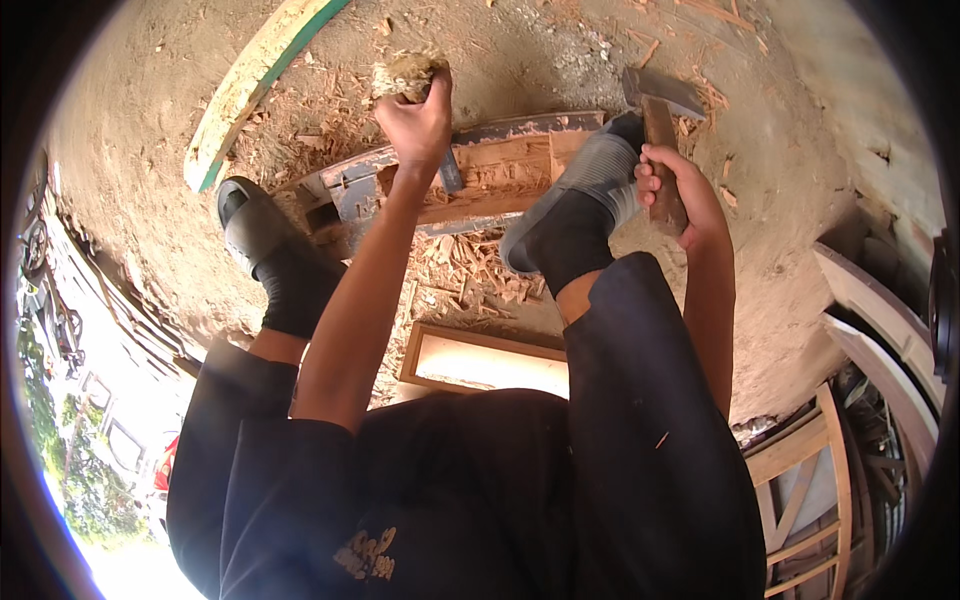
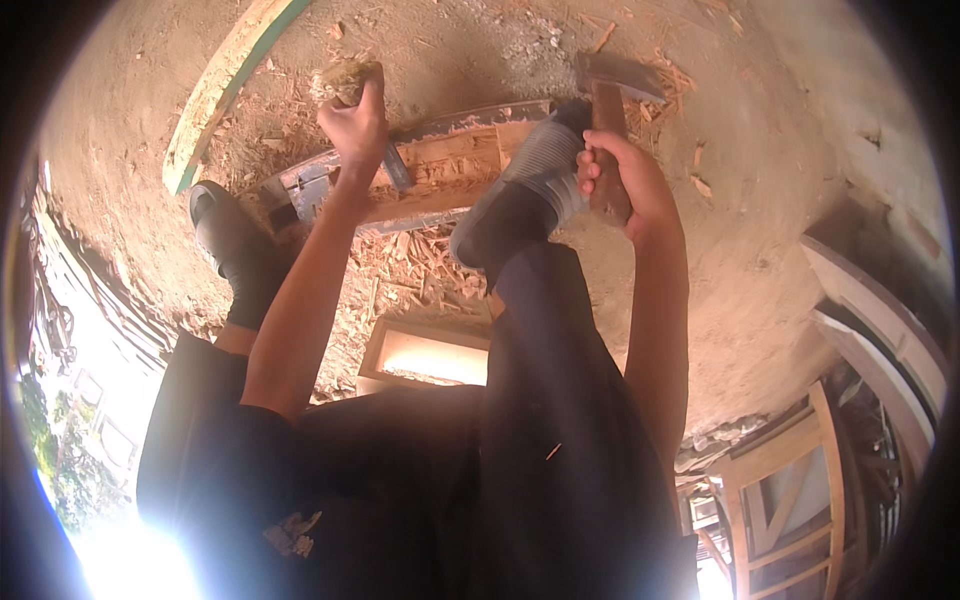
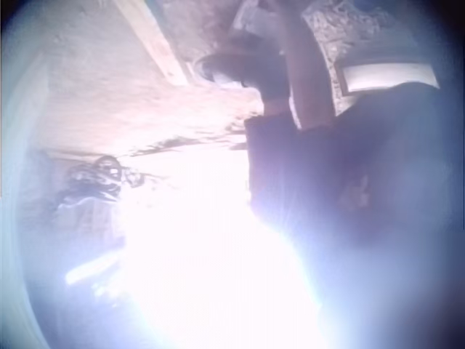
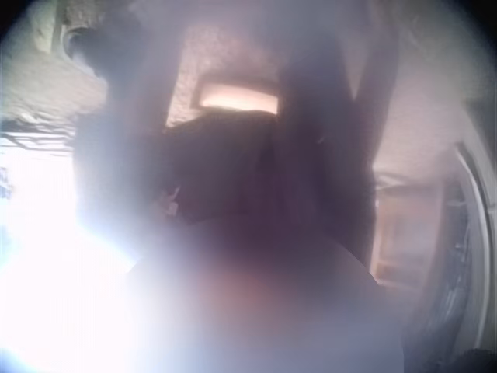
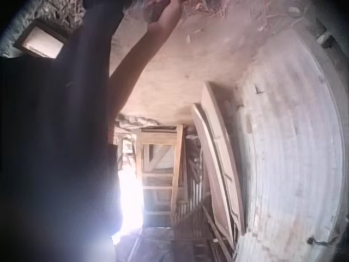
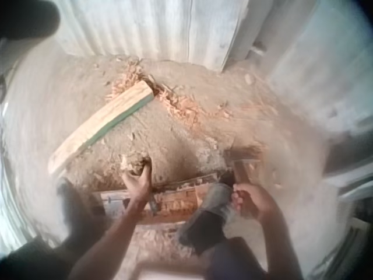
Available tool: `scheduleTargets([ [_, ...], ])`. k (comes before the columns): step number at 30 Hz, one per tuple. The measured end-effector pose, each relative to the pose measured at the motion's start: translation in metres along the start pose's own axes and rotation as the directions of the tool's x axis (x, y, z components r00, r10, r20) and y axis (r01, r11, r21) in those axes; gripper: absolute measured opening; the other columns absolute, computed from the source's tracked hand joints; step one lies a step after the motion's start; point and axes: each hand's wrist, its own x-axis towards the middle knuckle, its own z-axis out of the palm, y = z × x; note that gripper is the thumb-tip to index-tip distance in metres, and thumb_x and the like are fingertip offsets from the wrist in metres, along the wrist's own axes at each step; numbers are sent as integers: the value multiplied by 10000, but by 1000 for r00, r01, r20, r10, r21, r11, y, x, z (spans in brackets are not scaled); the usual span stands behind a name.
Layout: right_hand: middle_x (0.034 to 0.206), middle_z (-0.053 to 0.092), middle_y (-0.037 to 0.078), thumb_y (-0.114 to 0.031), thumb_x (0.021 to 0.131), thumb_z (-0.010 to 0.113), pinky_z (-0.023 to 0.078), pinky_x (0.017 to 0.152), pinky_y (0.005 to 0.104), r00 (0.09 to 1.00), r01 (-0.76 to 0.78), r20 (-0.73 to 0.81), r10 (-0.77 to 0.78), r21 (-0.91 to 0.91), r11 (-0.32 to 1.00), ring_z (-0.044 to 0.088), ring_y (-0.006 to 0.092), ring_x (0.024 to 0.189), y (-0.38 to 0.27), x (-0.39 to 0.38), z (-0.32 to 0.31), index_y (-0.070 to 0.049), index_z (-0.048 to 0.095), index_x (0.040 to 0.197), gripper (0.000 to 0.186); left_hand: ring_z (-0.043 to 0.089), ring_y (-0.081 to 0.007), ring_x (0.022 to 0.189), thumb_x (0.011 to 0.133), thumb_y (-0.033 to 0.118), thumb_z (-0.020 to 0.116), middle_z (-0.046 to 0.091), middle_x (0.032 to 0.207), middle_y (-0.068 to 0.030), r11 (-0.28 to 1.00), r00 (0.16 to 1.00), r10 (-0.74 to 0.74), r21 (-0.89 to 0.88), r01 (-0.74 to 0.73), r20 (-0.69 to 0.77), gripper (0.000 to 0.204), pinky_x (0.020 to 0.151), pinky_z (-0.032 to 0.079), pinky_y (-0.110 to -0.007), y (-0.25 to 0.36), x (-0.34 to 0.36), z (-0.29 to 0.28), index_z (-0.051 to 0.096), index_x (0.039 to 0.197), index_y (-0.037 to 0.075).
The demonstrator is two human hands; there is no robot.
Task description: The person sits on the ground and uses a small axe to repeatedly strike and chip away at a rectangular wooden block, removing wood chips and shaping the block.
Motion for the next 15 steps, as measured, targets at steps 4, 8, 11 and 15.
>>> scheduleTargets([
  [4, 660, 476, 8, -157, 827, 592, 384, 502, 239, 997, -60, -50, 59, -27, 998, 448, 80, 536, 4, -10, 7, -50, 497, 829, 143, 440, -35, 493, 816, 127, 629, 547, 601, 4, 998, 998, -49, -41, 50, 28, 159, 418, 321, -229, -5, -16, -8, 595, 725, 1],
  [8, 651, 478, 16, -150, 821, 592, 389, 505, 249, 998, -35, -55, 32, -63, 997, 450, 92, 542, -6, -6, 16, -44, 497, 817, 142, 455, -30, 518, 813, 87, 611, 549, 619, 22, 984, 999, 0, -176, 8, 42, 112, 434, 334, -226, -5, -10, 2, 603, 742, 1],
  [11, 652, 478, 15, -145, 821, 591, 392, 505, 258, 997, -45, -64, 42, -43, 998, 451, 94, 548, -6, -7, 19, -39, 502, 820, 138, 494, -50, 523, 789, 146, 631, 585, 607, -5, 995, 992, -82, 60, 76, 101, 178, 462, 378, -234, -9, -11, -2, 626, 720, -17],
  [15, 673, 494, 2, -171, 835, 599, 375, 483, 227, 994, -49, -102, 31, -175, 983, 448, 67, 511, -9, -8, 17, -57, 507, 851, 148, 527, -106, 480, 742, 245, 638, 593, 556, -61, 918, 968, -212, 366, 150, 136, 301, 485, 428, -284, 12, -2, -6, 609, 642, -37],
])
